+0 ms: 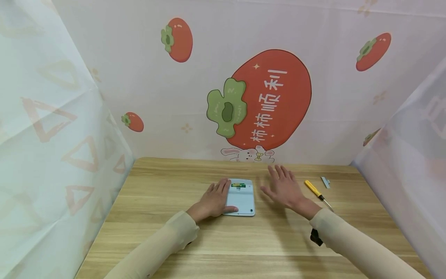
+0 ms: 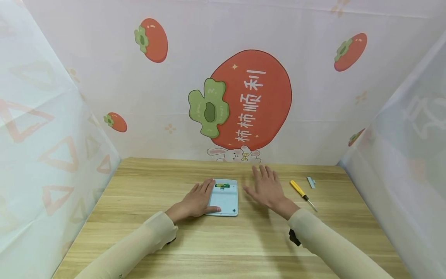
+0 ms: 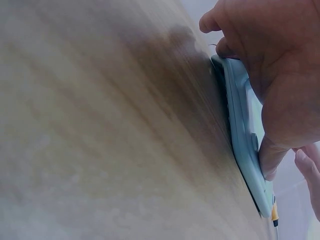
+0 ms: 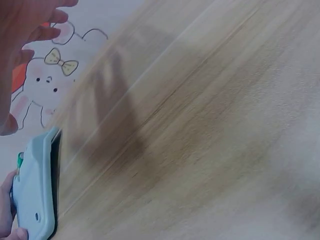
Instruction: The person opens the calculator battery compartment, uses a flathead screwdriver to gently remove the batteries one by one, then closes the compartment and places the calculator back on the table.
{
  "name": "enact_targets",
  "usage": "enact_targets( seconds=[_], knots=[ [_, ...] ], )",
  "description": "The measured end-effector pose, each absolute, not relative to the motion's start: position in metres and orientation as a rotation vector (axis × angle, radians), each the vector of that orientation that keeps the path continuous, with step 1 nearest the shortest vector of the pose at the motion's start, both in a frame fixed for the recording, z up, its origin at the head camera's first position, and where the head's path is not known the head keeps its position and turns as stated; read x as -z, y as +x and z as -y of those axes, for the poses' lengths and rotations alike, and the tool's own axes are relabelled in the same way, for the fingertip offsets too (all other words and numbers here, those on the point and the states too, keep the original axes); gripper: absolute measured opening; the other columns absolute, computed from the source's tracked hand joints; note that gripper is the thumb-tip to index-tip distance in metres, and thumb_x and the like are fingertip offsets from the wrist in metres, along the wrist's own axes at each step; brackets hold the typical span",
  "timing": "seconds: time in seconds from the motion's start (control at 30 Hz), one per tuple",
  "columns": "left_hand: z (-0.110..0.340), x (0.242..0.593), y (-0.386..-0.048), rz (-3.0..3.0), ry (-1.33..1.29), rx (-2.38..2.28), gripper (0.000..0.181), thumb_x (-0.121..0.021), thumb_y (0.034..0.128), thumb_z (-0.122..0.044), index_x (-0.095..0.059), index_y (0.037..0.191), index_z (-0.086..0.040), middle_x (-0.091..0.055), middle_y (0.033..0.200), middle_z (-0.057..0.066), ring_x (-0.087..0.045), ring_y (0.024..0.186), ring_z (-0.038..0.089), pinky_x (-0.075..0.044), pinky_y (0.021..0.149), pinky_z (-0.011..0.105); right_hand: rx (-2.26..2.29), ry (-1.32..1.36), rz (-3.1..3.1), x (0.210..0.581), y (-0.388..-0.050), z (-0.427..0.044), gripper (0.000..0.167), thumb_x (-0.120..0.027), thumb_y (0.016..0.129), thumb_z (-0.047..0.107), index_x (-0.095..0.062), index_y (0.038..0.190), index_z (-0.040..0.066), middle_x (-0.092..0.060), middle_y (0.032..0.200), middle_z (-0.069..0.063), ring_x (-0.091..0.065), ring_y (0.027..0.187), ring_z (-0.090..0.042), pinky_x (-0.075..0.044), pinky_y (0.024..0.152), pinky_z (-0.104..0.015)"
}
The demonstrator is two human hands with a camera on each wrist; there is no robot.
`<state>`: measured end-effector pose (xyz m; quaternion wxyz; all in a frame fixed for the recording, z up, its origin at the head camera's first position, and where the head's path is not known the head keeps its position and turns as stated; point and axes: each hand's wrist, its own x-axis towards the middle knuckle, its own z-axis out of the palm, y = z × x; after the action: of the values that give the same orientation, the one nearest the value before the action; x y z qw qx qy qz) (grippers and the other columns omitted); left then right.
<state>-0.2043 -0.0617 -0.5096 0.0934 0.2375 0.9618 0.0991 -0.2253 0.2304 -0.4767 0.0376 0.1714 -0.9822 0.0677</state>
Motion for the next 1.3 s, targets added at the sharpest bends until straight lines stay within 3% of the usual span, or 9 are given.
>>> enact_targets(
  seconds=[0.47, 0.8, 1.3],
  knots=[
    [0.062, 0.512, -0.205, -2.865, 0.716, -0.277, 0.108, -0.063, 0.0951, -0.071, -0.019, 0.167, -0.003, -0.022, 0.172, 0.018, -0.03, 0.158, 0.033, -0.026, 0.127, 0.057, -0.236, 0.717, 2.969, 0.468, -0.225, -0.211, 0.081, -0.068, 0.101, 0.048, -0.039, 0.162, 0.004, -0.041, 0.163, -0.025, -0.037, 0.151, -0.047, -0.031, 0.121, -0.068],
    [0.062, 0.509, -0.204, -2.864, 0.726, -0.276, 0.107, -0.064, 0.0955, -0.07, -0.02, 0.166, -0.002, -0.024, 0.172, 0.018, -0.031, 0.158, 0.033, -0.026, 0.127, 0.058, -0.336, 0.863, 2.985, 0.464, -0.222, -0.195, 0.057, -0.069, 0.104, 0.033, -0.055, 0.152, 0.007, -0.057, 0.153, -0.013, -0.052, 0.142, -0.036, -0.043, 0.117, -0.059],
    [0.063, 0.528, -0.212, -2.886, 0.721, -0.285, 0.112, -0.062, 0.0927, -0.075, -0.018, 0.168, -0.004, -0.021, 0.173, 0.017, -0.029, 0.158, 0.032, -0.025, 0.127, 0.059, -0.31, 0.993, 2.937, 0.462, -0.224, -0.176, 0.047, -0.076, 0.101, 0.025, -0.065, 0.141, 0.005, -0.067, 0.138, -0.012, -0.061, 0.129, -0.031, -0.051, 0.111, -0.051]
  ],
)
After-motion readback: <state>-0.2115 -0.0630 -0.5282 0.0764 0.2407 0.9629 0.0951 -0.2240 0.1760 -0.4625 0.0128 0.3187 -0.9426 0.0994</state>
